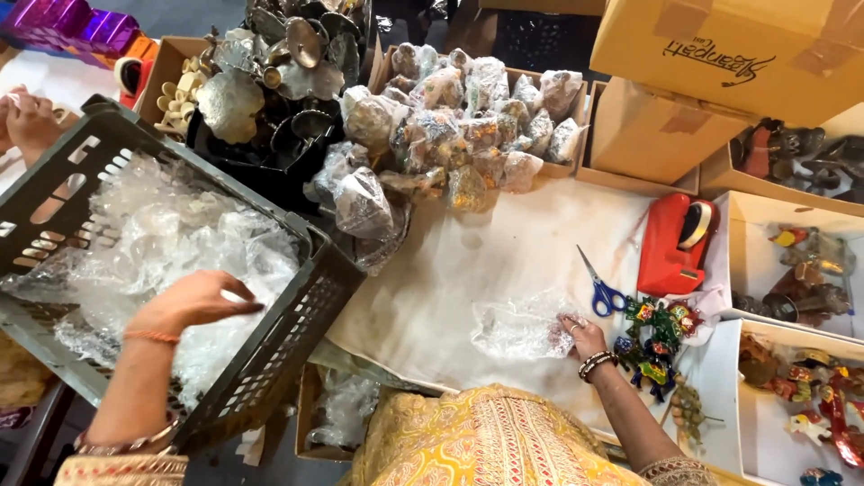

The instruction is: Packaging small decorative figurines and ornaments into bubble wrap and plastic bags at a sorting station.

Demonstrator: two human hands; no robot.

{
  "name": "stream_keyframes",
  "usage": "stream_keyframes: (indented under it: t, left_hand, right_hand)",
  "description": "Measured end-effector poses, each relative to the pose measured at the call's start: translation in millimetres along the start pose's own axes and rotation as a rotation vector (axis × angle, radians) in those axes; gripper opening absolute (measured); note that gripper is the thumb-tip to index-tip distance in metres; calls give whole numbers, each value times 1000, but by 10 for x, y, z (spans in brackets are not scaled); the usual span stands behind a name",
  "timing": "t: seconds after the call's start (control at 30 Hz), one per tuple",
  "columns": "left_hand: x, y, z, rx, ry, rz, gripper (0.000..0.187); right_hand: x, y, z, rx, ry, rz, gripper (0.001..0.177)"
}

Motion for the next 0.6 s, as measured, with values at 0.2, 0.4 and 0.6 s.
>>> stream_keyframes:
  t: [0.2, 0.4, 0.6]
  left_hand:
    - [-1267, -470, 1316, 157, -593, 233, 47]
    - [-2105, -1525, 1300, -366, -1186, -422, 41]
    - [-1191, -2750, 431, -746, -407, -592, 48]
  right_hand:
    - [-4, 2, -23, 27, 1, -24, 23]
    - [-70, 104, -97, 61, -14, -28, 23]
    - [-293, 377, -251, 43, 103, -17, 24]
Point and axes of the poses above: each hand's wrist, its own x-axis towards the middle knuckle, its own z-axis out of the back of the hand, y = z × x, the point moved 7 cm from there along x, towards the middle knuckle, and after that the axes turned 10 degrees about -y, right-handed, at the moved point
